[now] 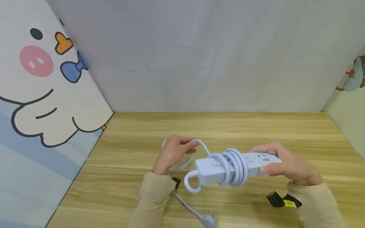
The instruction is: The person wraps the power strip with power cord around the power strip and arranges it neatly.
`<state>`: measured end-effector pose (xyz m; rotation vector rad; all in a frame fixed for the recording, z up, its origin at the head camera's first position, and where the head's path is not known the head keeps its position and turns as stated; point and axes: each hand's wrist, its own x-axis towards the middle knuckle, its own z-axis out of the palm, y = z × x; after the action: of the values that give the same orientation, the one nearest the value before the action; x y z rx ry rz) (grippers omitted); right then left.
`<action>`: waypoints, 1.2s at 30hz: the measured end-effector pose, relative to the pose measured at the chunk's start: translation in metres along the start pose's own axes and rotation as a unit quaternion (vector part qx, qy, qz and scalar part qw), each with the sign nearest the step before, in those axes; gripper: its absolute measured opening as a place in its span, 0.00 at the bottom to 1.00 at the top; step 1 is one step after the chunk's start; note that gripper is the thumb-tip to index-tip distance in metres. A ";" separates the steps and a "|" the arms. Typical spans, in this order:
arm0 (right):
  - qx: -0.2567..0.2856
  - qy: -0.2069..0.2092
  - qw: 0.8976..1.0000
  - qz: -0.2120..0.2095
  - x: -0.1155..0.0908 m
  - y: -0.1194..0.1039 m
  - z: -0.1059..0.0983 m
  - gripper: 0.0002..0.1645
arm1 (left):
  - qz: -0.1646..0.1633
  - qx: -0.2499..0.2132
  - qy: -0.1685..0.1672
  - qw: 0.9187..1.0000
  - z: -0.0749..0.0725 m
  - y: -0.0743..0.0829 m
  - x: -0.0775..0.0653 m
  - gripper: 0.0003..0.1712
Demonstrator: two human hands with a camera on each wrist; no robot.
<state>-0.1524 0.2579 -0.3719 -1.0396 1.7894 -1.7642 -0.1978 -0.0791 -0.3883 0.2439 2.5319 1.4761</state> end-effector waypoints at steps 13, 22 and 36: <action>-0.196 -0.071 0.974 0.093 0.011 -0.016 0.029 0.12 | 0.135 0.132 0.180 0.965 0.017 0.018 -0.009 0.12; -0.373 -0.022 0.922 0.099 0.022 -0.013 0.044 0.11 | 0.228 0.170 0.259 0.923 0.020 0.036 -0.027 0.12; -0.476 0.171 0.854 0.126 0.020 -0.009 0.023 0.20 | 0.228 0.103 0.185 0.950 0.019 0.062 -0.051 0.06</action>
<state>-0.1461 0.2292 -0.3615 -0.7328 2.9897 -0.8739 -0.1408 -0.0452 -0.3393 0.6856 3.0950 1.5168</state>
